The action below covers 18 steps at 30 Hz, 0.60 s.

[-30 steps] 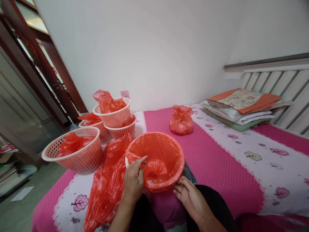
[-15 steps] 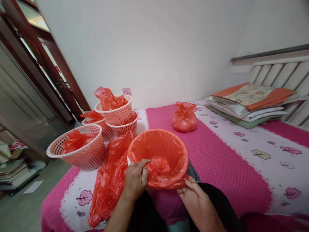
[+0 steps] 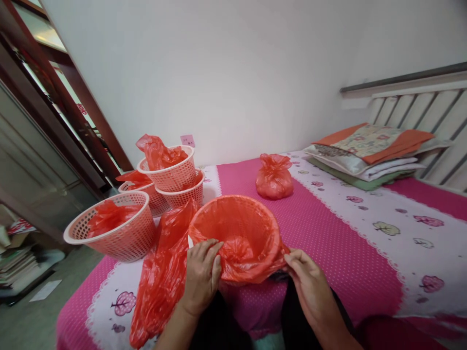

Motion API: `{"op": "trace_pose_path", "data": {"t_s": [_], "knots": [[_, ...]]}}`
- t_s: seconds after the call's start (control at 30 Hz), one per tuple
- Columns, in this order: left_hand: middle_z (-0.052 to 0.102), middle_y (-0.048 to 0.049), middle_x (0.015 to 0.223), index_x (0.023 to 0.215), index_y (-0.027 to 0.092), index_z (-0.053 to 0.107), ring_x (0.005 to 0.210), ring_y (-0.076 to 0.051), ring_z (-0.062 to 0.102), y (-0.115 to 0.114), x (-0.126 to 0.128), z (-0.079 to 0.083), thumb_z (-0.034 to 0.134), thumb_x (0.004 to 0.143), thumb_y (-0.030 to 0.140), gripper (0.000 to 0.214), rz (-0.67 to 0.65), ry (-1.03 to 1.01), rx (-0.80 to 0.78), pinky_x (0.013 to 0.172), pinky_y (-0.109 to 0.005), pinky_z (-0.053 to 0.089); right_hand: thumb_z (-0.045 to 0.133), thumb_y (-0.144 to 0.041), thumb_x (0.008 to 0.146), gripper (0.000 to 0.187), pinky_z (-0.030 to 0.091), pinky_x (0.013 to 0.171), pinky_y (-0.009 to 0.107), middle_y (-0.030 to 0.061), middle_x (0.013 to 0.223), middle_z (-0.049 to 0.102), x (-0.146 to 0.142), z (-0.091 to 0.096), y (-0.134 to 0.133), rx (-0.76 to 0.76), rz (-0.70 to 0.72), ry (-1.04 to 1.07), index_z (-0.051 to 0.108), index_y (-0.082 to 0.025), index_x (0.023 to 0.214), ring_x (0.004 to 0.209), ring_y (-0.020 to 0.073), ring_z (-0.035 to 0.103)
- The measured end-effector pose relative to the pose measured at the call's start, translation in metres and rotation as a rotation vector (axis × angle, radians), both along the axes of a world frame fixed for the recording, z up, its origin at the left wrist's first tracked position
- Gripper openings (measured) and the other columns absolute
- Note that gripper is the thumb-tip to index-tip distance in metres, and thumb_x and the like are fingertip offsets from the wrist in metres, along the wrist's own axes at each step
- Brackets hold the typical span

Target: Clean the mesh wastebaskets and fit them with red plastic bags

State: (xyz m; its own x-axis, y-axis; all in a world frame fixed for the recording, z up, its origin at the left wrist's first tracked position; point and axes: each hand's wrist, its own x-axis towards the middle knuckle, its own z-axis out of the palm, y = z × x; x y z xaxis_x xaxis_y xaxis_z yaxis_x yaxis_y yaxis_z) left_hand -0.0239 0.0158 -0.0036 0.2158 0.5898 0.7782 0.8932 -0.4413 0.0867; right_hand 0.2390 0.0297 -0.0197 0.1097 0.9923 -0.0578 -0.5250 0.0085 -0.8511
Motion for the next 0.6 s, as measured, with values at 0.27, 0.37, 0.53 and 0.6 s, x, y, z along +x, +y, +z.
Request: {"op": "trace_pose_path", "data": {"t_s": [0.27, 0.37, 0.53, 0.6], "knots": [[0.071, -0.004, 0.087, 0.104, 0.02, 0.065, 0.082, -0.02, 0.06, 0.0, 0.002, 0.0, 0.043, 0.102, 0.009, 0.024, -0.169, 0.037, -0.009, 0.08, -0.038, 0.048, 0.093, -0.044, 0.068, 0.036, 0.052, 0.07, 0.029, -0.0003, 0.076, 0.066, 0.013, 0.033, 0.039, 0.189, -0.106, 0.054, 0.065, -0.021, 0.069, 0.075, 0.0157, 0.06], [0.063, -0.002, 0.074, 0.089, 0.022, 0.06, 0.074, -0.02, 0.054, 0.0, 0.002, 0.006, 0.043, 0.103, 0.012, 0.024, -0.172, 0.065, -0.05, 0.071, -0.037, 0.045, 0.09, -0.043, 0.071, 0.035, 0.049, 0.075, 0.029, -0.003, 0.073, 0.061, 0.004, 0.05, 0.067, 0.299, -0.165, -0.074, 0.063, -0.022, 0.068, 0.076, 0.015, 0.057], [0.067, -0.0027, 0.085, 0.111, 0.021, 0.062, 0.082, -0.021, 0.059, -0.002, 0.005, 0.011, 0.051, 0.1, 0.015, 0.017, -0.158, 0.034, -0.069, 0.075, -0.036, 0.05, 0.084, -0.041, 0.074, 0.03, 0.044, 0.073, 0.028, -0.0059, 0.072, 0.055, -0.017, 0.085, 0.106, 0.433, -0.038, -0.132, 0.06, -0.022, 0.072, 0.071, 0.0134, 0.051], [0.068, -0.0029, 0.089, 0.117, 0.022, 0.061, 0.084, -0.021, 0.061, -0.001, 0.008, 0.013, 0.054, 0.099, 0.017, 0.021, -0.145, 0.02, -0.059, 0.078, -0.036, 0.052, 0.079, -0.042, 0.078, 0.029, 0.044, 0.073, 0.028, -0.0064, 0.071, 0.053, -0.03, 0.097, 0.12, 0.501, 0.058, -0.145, 0.057, -0.023, 0.074, 0.069, 0.013, 0.05]]}}
